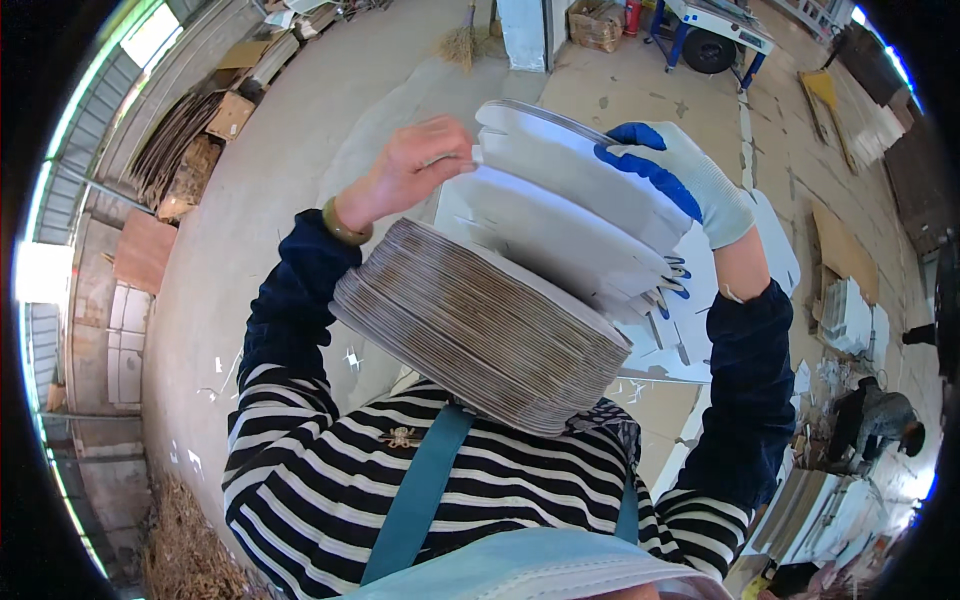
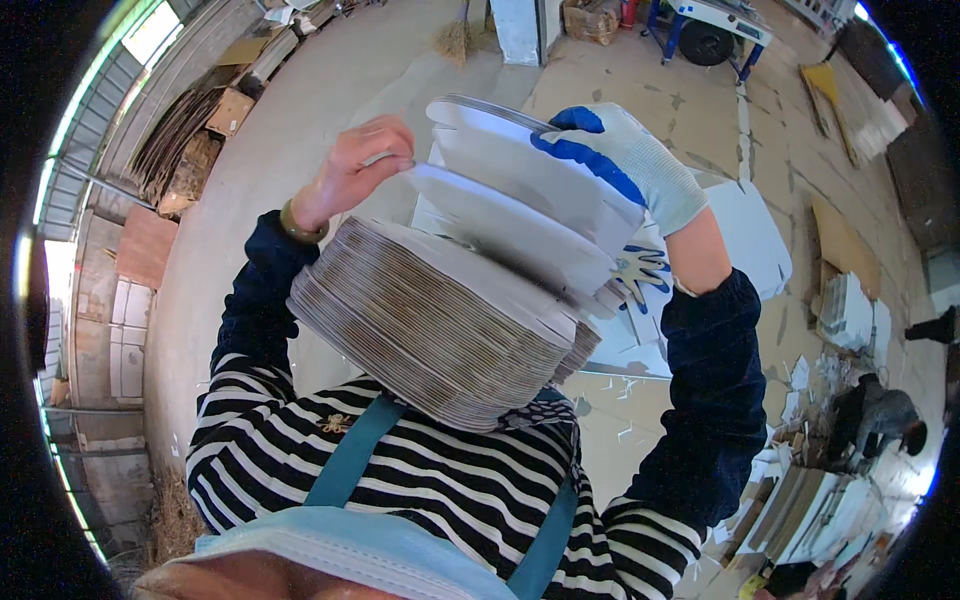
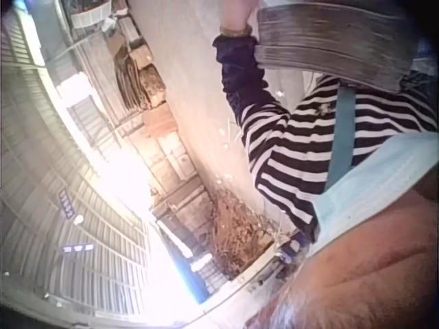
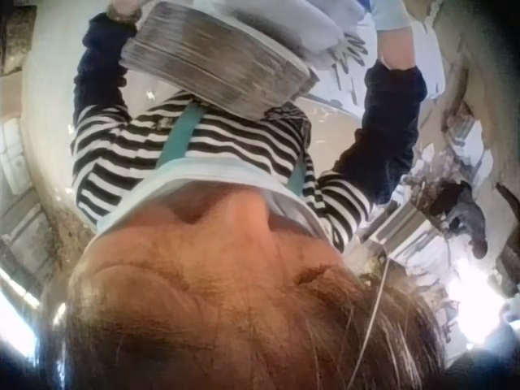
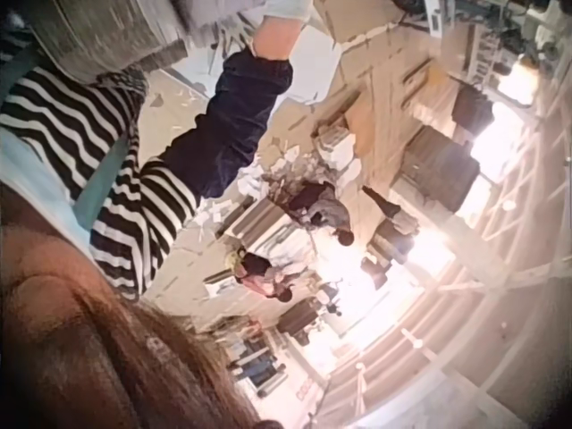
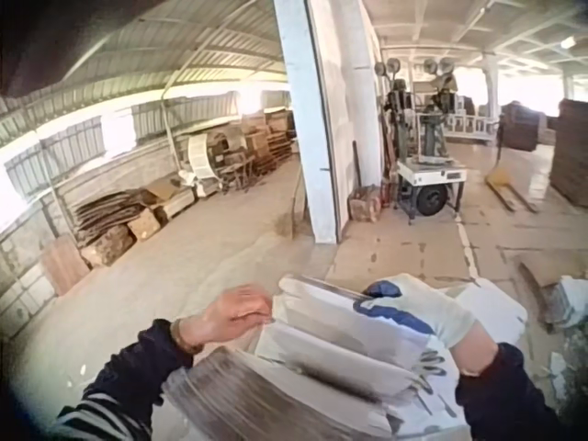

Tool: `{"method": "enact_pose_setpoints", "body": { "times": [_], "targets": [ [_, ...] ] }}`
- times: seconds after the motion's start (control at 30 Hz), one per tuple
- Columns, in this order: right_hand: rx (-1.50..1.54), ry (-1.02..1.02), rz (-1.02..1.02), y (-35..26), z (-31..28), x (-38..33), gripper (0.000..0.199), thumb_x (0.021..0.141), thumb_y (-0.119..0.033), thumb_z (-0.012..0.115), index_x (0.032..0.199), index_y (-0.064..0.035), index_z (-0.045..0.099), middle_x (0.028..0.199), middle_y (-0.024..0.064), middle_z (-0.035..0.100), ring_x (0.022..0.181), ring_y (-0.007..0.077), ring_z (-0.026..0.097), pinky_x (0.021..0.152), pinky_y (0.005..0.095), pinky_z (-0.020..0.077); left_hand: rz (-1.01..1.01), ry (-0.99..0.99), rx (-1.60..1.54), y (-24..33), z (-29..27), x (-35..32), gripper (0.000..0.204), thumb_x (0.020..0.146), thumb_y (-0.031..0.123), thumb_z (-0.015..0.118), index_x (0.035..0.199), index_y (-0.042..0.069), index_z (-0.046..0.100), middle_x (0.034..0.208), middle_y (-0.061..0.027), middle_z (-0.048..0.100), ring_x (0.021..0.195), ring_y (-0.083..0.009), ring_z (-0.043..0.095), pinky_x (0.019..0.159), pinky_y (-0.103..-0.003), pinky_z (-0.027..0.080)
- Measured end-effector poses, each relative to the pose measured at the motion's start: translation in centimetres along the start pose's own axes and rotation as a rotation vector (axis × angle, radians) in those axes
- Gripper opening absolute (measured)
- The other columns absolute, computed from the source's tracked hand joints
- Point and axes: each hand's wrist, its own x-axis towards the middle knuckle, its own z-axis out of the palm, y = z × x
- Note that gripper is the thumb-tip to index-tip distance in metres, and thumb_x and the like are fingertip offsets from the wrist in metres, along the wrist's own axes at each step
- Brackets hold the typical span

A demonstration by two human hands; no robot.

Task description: Organizing and stacking flattened cardboard boxes in a factory environment.

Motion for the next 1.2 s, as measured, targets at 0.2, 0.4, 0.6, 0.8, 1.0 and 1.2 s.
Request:
{"method": "enact_pose_setpoints", "body": {
  "times": [0.2, 0.4, 0.6, 0.8, 1.0, 1.2],
  "targets": [
    [-0.167, -0.025, -0.003, 0.6, 0.8, -0.9, 0.036, 0.088, -0.013, 0.064, 0.123, -0.0120, 0.070, 0.116, 0.0116, 0.068, 0.105, 0.0336, 0.064, 0.094, 0.0382, 0.0522, -0.312, 0.016, -0.361, 0.2, -0.3, 1.2, 0.045, 0.087, 0.015, 0.074, 0.128, 0.000, 0.062, 0.131, -0.0165, 0.060, 0.110, -0.0320, 0.062, 0.095, -0.037, 0.051],
    [-0.097, -0.034, 0.019, 1.6, 0.9, -0.8, 0.037, 0.089, -0.009, 0.062, 0.125, -0.0083, 0.067, 0.118, 0.0160, 0.067, 0.103, 0.0357, 0.064, 0.091, 0.0384, 0.0523, 0.035, -0.036, 0.393, 0.5, 2.7, 3.1, 0.082, 0.085, 0.019, 0.075, 0.155, 0.004, 0.034, 0.162, -0.0164, 0.031, 0.151, -0.0392, 0.025, 0.122, -0.048, 0.027],
    [-0.098, -0.023, 0.134, 3.2, 1.7, -1.5, 0.034, 0.092, -0.011, 0.062, 0.125, -0.0068, 0.067, 0.115, 0.0152, 0.068, 0.103, 0.0332, 0.064, 0.091, 0.0376, 0.0523, 0.034, -0.024, 0.355, 0.8, 2.9, 2.6, 0.083, 0.083, 0.013, 0.076, 0.155, 0.006, 0.035, 0.164, -0.0161, 0.028, 0.151, -0.0397, 0.025, 0.122, -0.049, 0.027],
    [0.150, -0.088, 0.496, -0.5, 0.2, 0.7, 0.029, 0.099, -0.022, 0.060, 0.120, -0.0046, 0.069, 0.114, 0.0156, 0.069, 0.103, 0.0303, 0.064, 0.092, 0.0354, 0.0512, 0.078, 0.119, 0.249, 0.9, 2.2, 2.1, 0.054, 0.087, 0.010, 0.074, 0.137, 0.005, 0.054, 0.159, -0.0169, 0.036, 0.148, -0.0379, 0.032, 0.118, -0.047, 0.034],
    [0.345, -0.009, 0.621, -0.3, 0.7, 0.6, 0.029, 0.097, -0.027, 0.063, 0.111, -0.0041, 0.073, 0.100, 0.0112, 0.069, 0.088, 0.0196, 0.066, 0.081, 0.0297, 0.0534, -0.510, -0.211, -0.289, 0.4, 0.5, 1.8, 0.048, 0.090, 0.014, 0.072, 0.134, 0.004, 0.056, 0.148, -0.0171, 0.047, 0.131, -0.0363, 0.049, 0.104, -0.046, 0.046],
    [0.407, -0.052, 0.649, -0.7, 0.3, 0.7, 0.028, 0.097, -0.026, 0.064, 0.112, -0.0050, 0.072, 0.101, 0.0101, 0.069, 0.087, 0.0183, 0.066, 0.078, 0.0289, 0.0536, -0.018, -0.006, 0.328, 0.9, 2.6, 3.3, 0.071, 0.088, 0.010, 0.071, 0.153, 0.005, 0.040, 0.157, -0.0182, 0.037, 0.145, -0.0416, 0.034, 0.116, -0.048, 0.035]
  ]
}}
